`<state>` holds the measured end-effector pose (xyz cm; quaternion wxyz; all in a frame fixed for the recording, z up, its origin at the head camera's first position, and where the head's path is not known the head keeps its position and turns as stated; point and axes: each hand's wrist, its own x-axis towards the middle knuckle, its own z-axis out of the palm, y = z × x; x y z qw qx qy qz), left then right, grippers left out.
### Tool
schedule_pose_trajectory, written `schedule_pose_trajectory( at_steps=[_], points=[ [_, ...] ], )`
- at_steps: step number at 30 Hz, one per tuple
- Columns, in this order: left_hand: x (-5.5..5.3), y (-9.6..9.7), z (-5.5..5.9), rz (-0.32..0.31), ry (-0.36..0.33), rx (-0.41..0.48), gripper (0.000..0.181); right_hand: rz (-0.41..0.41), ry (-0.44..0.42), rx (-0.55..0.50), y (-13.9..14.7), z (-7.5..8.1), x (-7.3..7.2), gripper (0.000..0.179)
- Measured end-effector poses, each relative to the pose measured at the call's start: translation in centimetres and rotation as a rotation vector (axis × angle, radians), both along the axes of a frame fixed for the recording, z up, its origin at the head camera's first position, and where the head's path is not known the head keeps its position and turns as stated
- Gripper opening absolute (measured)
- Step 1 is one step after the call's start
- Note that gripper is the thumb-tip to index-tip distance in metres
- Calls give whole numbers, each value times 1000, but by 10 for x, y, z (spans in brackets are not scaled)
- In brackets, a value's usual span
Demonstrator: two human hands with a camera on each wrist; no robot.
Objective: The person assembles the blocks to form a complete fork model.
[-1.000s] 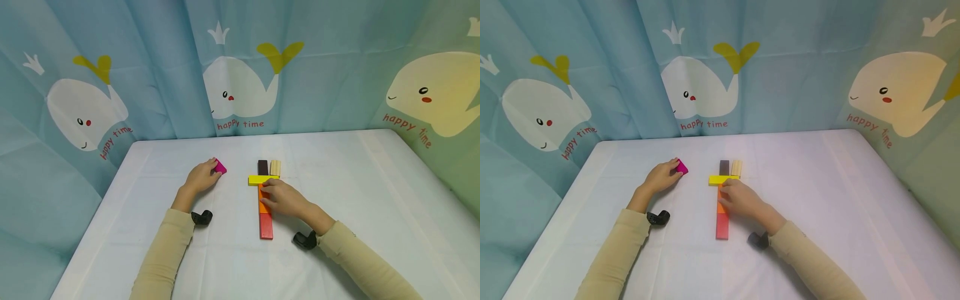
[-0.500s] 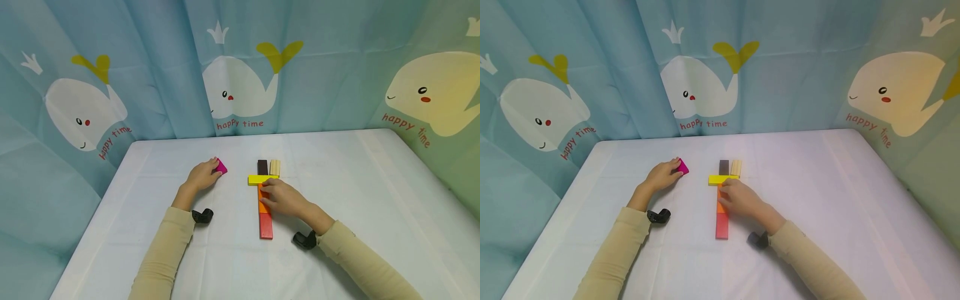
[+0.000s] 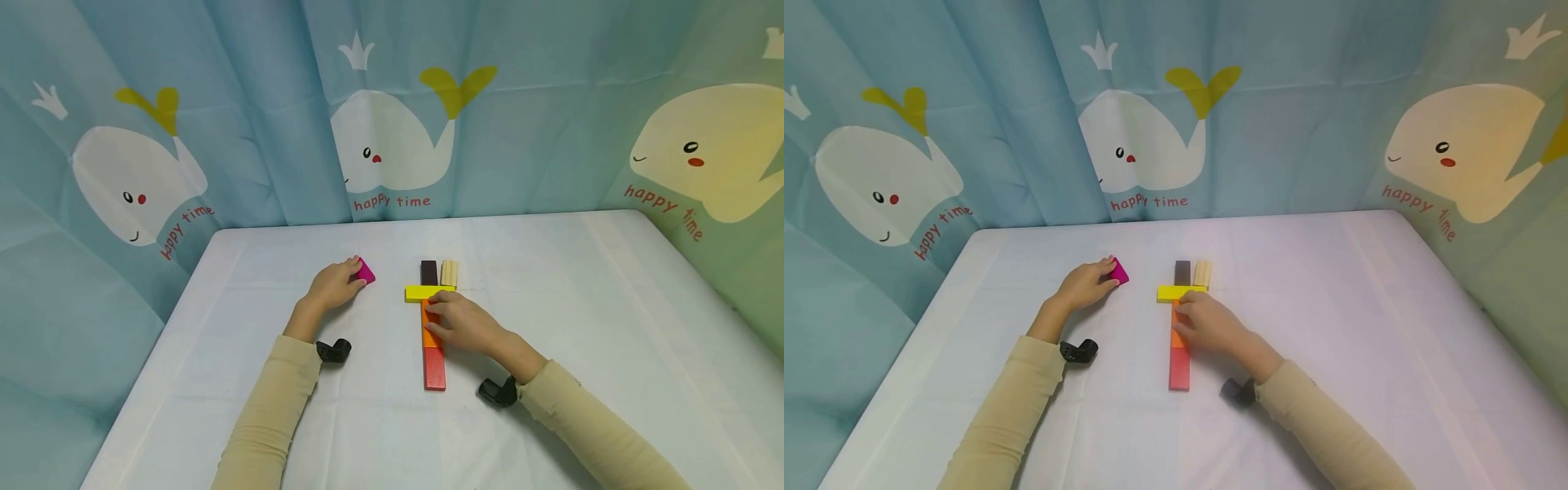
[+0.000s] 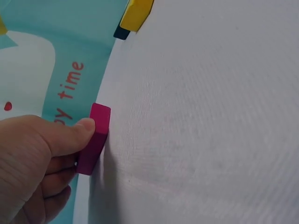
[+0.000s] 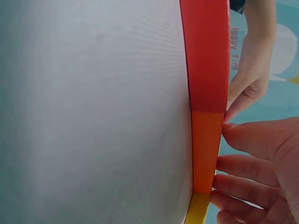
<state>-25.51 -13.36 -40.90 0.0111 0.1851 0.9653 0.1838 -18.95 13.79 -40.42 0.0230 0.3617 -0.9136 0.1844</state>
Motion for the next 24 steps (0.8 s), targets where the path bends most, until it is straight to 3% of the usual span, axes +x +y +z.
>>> schedule_pose_trajectory(
  at_steps=[8, 24],
  points=[
    [1, 4, 1, 29, -3, -43, 44, 4, 12, -2, 0, -2, -1, 34],
    [-2, 7, 1, -33, -35, -13, 42, 2, 11, -7, 0, -2, 0, 35]
  ],
)
